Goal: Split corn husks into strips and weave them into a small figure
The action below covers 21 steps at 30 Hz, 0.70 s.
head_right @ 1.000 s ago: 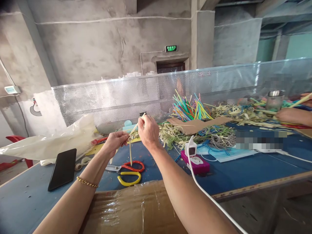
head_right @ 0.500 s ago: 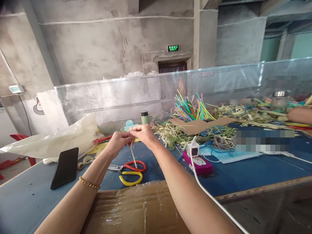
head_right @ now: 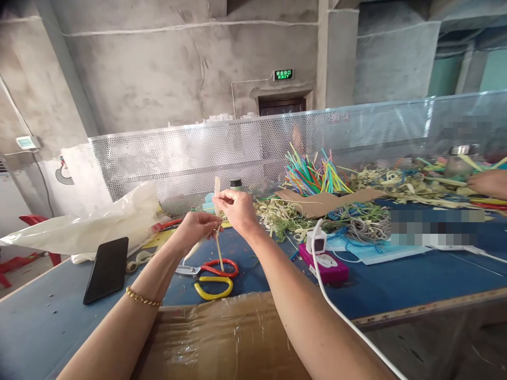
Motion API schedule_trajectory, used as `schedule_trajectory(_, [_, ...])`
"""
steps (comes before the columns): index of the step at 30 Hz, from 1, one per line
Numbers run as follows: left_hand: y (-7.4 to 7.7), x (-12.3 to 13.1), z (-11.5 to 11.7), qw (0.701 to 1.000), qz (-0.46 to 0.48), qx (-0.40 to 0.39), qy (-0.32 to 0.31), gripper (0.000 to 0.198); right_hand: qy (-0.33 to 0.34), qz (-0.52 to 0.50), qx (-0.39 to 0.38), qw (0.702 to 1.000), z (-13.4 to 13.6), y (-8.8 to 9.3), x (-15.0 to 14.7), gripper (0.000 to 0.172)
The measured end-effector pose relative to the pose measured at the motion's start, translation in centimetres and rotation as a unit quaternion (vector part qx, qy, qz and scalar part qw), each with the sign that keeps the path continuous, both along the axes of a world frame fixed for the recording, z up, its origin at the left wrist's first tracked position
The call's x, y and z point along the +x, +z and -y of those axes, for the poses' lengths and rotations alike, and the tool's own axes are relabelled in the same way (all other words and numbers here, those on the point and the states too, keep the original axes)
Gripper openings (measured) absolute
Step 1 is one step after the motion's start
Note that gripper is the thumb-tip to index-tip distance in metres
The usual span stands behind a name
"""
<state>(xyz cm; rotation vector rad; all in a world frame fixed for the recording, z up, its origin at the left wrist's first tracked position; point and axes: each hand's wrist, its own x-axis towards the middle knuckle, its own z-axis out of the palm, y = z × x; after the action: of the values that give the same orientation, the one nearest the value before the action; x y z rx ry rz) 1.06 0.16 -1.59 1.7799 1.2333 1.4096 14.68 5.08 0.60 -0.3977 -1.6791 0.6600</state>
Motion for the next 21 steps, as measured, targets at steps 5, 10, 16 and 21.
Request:
schedule_trajectory(5, [0.5,-0.2,0.4,0.999,0.030,-0.033,0.027,0.012,0.029,0.000,0.009,1.000,0.1,-0.2,-0.1,0.014])
schedule_trajectory(10, [0.7,-0.8,0.1,0.989,0.124,-0.065,0.057,0.013,0.018,0.030,0.034,0.999,0.1,-0.7,-0.4,0.010])
schedule_trajectory(16, [0.6,-1.4,-0.2,0.978,0.184,-0.090,0.034,0.011,-0.066,0.115,0.162,0.978,0.4,-1.0,-0.6,0.012])
schedule_trajectory(21, [0.4,-1.6,-0.5,0.972,0.220,-0.082,0.010,0.012,-0.138,0.177,0.231,0.947,0.1,-1.4,-0.4,0.019])
